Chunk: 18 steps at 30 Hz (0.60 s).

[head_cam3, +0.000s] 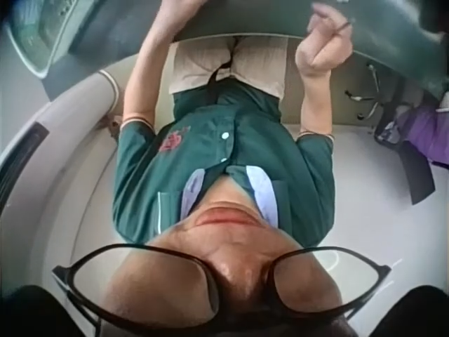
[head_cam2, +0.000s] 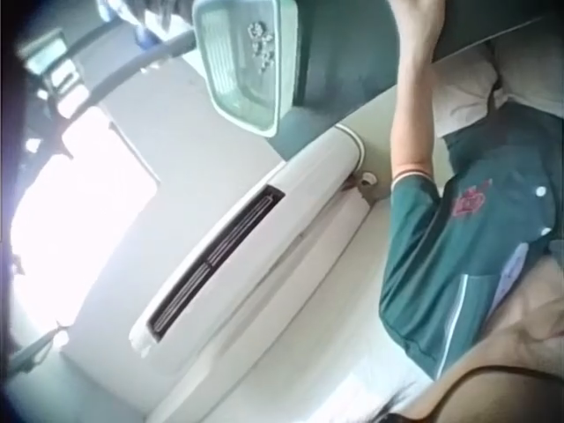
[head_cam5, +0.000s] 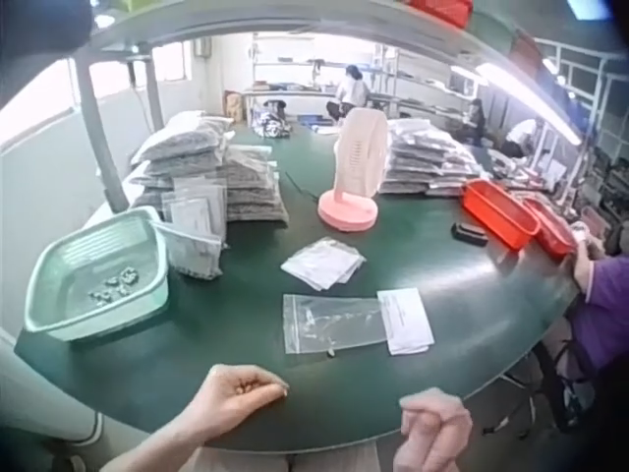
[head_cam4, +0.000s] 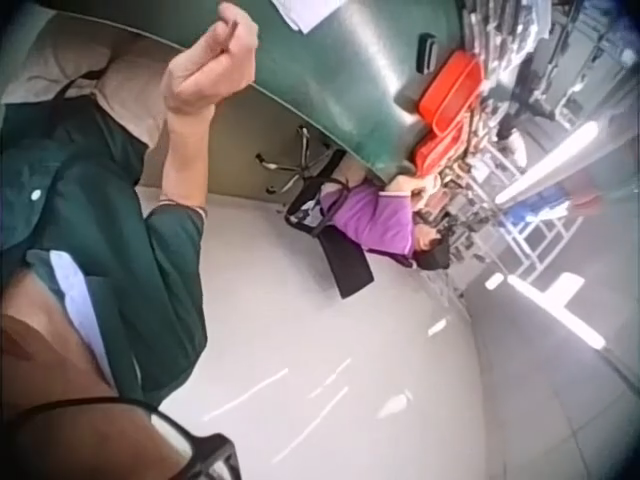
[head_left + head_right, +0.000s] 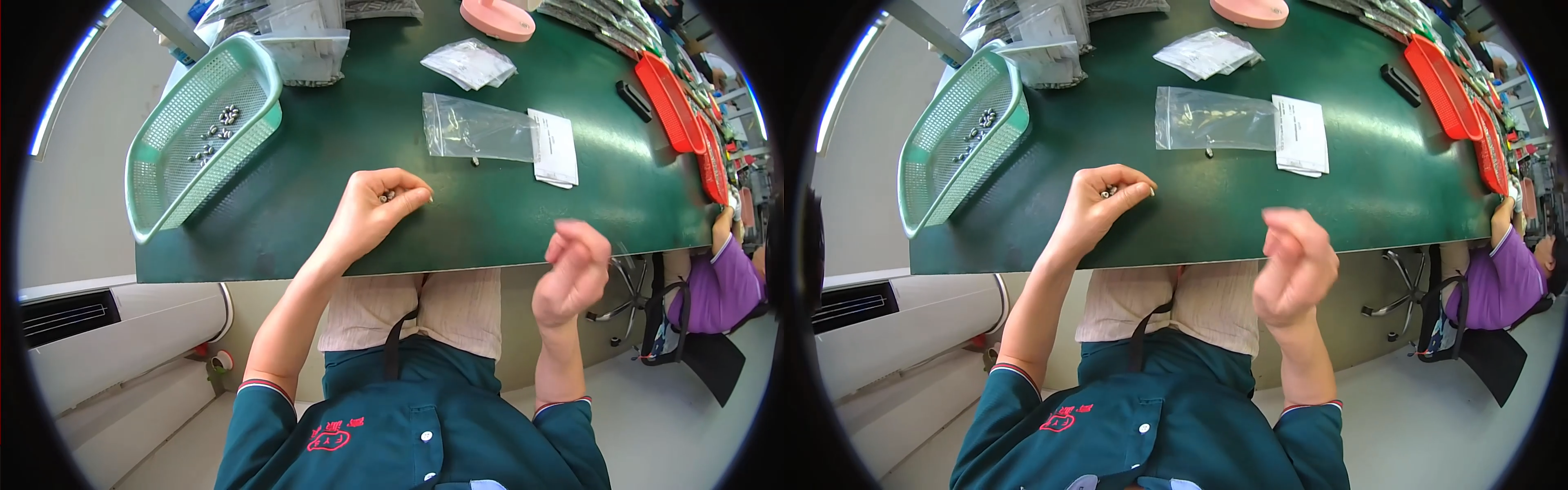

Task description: Thread small metal components onto a thin rod for inspection or cleaning on a factory workbench.

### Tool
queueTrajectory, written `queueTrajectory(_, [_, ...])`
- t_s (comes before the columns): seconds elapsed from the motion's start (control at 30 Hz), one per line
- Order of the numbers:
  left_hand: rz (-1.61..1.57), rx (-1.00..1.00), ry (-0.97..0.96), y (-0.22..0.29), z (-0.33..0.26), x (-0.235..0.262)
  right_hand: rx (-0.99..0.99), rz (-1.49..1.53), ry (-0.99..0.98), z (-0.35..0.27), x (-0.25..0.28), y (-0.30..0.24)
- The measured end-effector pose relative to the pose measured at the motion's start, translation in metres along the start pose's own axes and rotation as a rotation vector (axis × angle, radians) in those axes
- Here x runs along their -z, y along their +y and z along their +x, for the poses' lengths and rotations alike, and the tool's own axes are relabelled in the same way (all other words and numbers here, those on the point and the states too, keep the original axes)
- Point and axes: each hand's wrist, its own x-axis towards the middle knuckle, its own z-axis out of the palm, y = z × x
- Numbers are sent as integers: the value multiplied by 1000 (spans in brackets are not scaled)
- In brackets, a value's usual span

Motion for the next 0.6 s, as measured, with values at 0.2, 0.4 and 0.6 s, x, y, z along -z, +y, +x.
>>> queueTrajectory(0.2, [-730,367,-359,5,0,-2,-119,64,-448,22,-41,-6])
queueTrajectory(0.4, [-946,360,-348,-4,-3,-4,-224,148,-565,27,-48,-12])
queueTrajectory(0.6, [-859,341,-288,-3,-5,-7,-273,8,-606,28,-44,-18])
